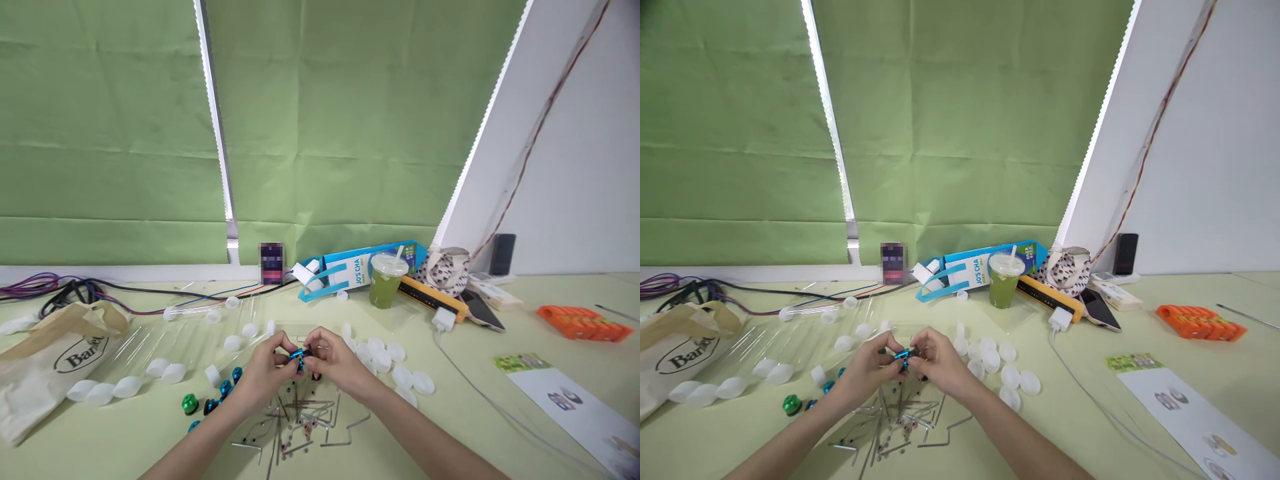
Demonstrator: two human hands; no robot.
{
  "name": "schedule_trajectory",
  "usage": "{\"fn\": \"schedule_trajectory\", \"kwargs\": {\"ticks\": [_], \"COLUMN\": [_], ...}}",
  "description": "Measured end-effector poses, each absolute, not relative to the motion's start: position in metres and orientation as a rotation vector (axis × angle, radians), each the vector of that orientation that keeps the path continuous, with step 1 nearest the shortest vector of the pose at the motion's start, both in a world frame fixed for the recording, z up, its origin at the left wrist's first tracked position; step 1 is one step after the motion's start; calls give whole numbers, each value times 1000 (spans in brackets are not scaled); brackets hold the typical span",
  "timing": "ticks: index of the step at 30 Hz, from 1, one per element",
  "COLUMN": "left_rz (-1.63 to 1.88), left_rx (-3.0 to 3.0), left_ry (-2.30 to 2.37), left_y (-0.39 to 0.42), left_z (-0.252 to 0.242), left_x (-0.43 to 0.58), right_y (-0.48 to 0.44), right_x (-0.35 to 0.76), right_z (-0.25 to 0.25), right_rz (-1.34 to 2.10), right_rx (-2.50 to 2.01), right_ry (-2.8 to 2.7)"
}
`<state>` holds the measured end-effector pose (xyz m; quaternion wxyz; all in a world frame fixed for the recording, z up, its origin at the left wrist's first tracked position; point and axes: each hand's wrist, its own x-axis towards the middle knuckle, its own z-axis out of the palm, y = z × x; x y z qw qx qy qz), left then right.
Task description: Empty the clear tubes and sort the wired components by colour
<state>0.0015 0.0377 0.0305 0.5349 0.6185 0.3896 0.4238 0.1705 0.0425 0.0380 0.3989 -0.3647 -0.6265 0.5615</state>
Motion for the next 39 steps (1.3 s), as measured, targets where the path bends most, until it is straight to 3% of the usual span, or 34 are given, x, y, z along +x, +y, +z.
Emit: {"fn": "schedule_trajectory", "kwargs": {"ticks": [13, 30, 39], "left_rz": [955, 930, 1024], "left_rx": [1405, 1592, 1804], "left_ry": [849, 918, 1168], "left_y": [38, 31, 26], "left_z": [40, 37, 42], "left_x": [1, 7, 13], "right_y": [41, 34, 33], "right_x": [172, 162, 152], "right_z": [42, 42, 39], "right_rz": [1790, 1484, 1585], "right_rx": [-727, -879, -851], "right_ry": [-1377, -1527, -1194]}}
